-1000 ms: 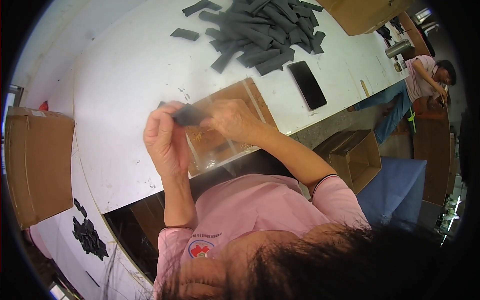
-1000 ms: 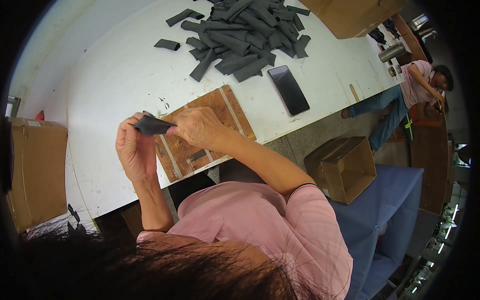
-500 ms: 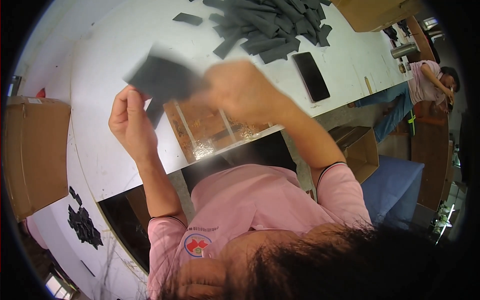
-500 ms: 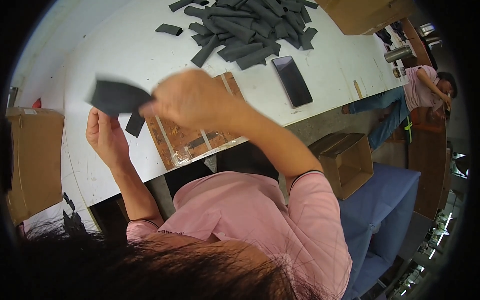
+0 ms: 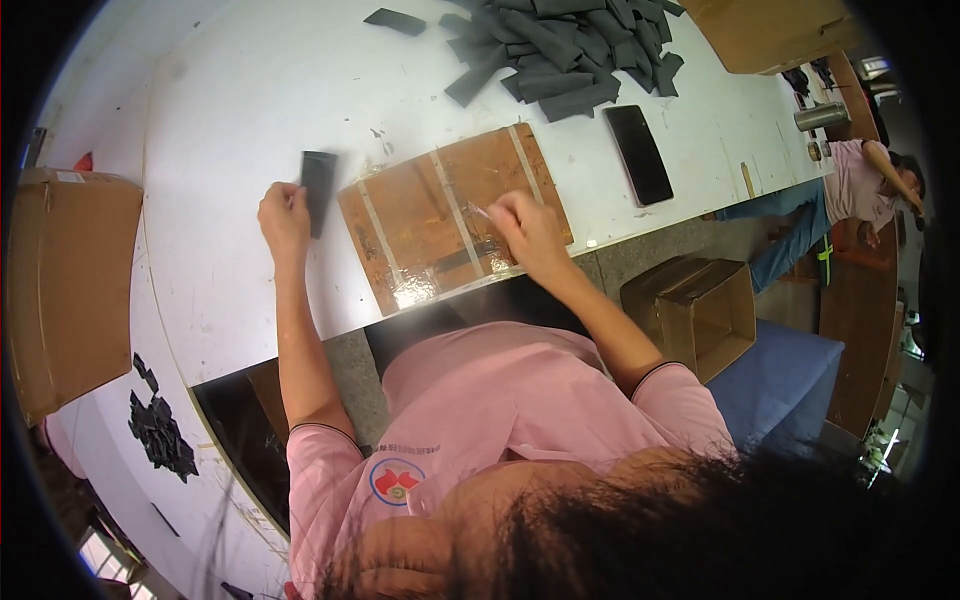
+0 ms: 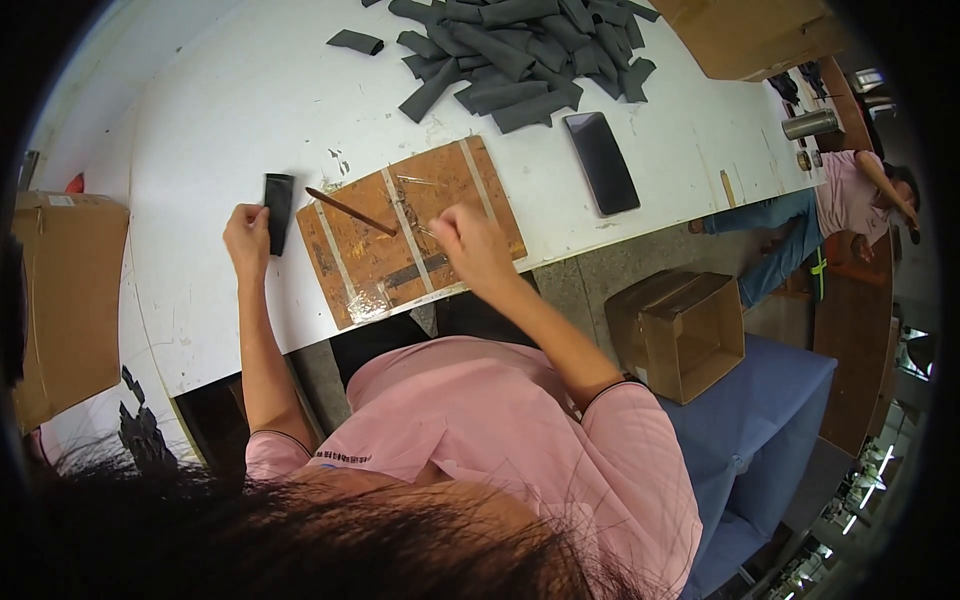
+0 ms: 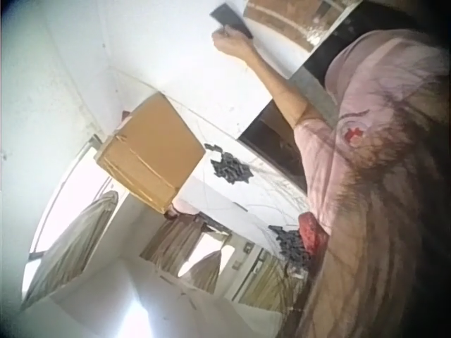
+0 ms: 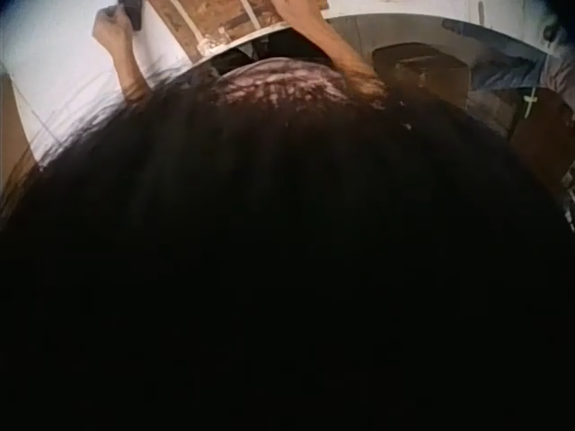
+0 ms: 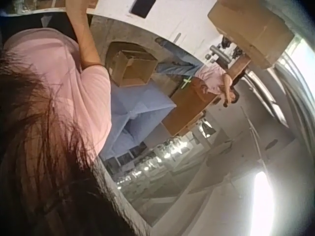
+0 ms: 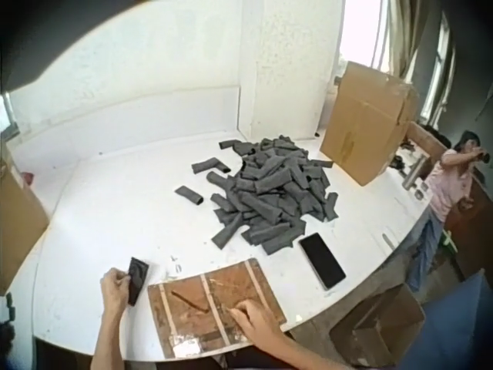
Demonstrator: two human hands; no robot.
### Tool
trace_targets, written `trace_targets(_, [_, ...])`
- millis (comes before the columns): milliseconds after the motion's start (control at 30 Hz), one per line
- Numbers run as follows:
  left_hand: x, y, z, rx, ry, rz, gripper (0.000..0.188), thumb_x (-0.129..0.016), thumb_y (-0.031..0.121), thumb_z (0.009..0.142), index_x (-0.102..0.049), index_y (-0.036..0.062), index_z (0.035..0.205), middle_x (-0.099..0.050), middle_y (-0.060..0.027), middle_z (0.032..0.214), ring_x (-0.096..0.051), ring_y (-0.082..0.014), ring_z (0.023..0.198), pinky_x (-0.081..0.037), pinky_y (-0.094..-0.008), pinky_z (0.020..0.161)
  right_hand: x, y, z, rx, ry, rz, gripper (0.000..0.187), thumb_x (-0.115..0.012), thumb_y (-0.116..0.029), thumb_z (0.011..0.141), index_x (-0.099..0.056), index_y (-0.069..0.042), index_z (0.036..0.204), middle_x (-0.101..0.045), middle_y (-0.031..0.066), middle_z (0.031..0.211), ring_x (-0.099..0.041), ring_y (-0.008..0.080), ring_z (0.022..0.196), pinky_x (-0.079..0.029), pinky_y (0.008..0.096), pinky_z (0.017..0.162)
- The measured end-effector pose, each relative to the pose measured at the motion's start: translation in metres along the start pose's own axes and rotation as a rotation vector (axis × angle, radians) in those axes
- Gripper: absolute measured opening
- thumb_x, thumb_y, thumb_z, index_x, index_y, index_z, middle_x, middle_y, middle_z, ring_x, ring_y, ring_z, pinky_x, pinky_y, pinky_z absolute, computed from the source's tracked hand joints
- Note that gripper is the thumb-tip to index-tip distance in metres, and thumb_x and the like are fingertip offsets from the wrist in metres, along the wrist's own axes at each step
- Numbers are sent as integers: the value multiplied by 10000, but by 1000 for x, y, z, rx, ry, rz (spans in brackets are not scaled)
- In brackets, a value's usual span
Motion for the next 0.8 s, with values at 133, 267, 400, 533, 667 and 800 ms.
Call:
trace_targets(133, [21, 6, -25, 370, -15, -838, 64, -590, 32, 746, -559, -7, 786, -584, -32, 690, -517, -88, 612, -405, -208, 566, -23, -15, -26, 41, -199, 130, 209, -543, -188, 782, -530, 20, 795, -543, 151, 657, -537, 247, 607, -414, 329, 563])
trace_targets(267, [29, 85, -66, 519, -337, -1319, 222, -588, -56, 709, -548, -10, 921, -603, -54, 797, -555, -91, 710, -435, -196, 680, -43, -39, -43, -92, -498, 681, 257, -571, -143, 775, -483, -1, 971, -511, 29, 817, -496, 118, 717, -416, 231, 625])
trace_targets(400, [23, 141, -82, 361, -518, -1122, 217, -602, -53, 681, -572, -12, 892, -595, -27, 726, -542, -78, 647, -428, -195, 597, -48, -51, -51, -225, -548, 1039, 334, -630, -101, 725, -462, -34, 1006, -479, 20, 845, -482, 99, 768, -421, 211, 654])
trace_targets(533, [8, 165, -84, 316, -643, -1032, 182, -610, -12, 686, -573, -20, 864, -584, -17, 652, -530, -71, 616, -413, -191, 558, -37, -44, -44, -255, -257, 1053, 326, -699, -140, 690, -507, -64, 942, -521, -25, 783, -475, 41, 641, -396, 176, 524])
trace_targets(667, [-4, 167, -93, 389, -563, -1220, 265, -586, 88, 758, -529, -21, 993, -598, -52, 759, -540, -88, 700, -415, -203, 601, -24, -35, -44, -343, -119, 1082, 212, -670, -168, 719, -550, -70, 864, -534, -17, 722, -477, 48, 586, -390, 178, 472])
trace_targets(800, [-4, 156, -113, 408, -548, -1379, 328, -549, 161, 806, -490, -12, 1078, -589, -72, 875, -536, -104, 760, -401, -210, 599, -15, -23, -44, -365, -16, 1114, 213, -620, -248, 764, -559, -65, 854, -541, -10, 725, -472, 54, 586, -391, 182, 484])
Point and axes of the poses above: each hand's wrist, its own z-axis towards the middle knuckle, its own x-axis out of the back of the hand, y = z × x, the point moved 6 cm from there along z, towards the middle knuckle
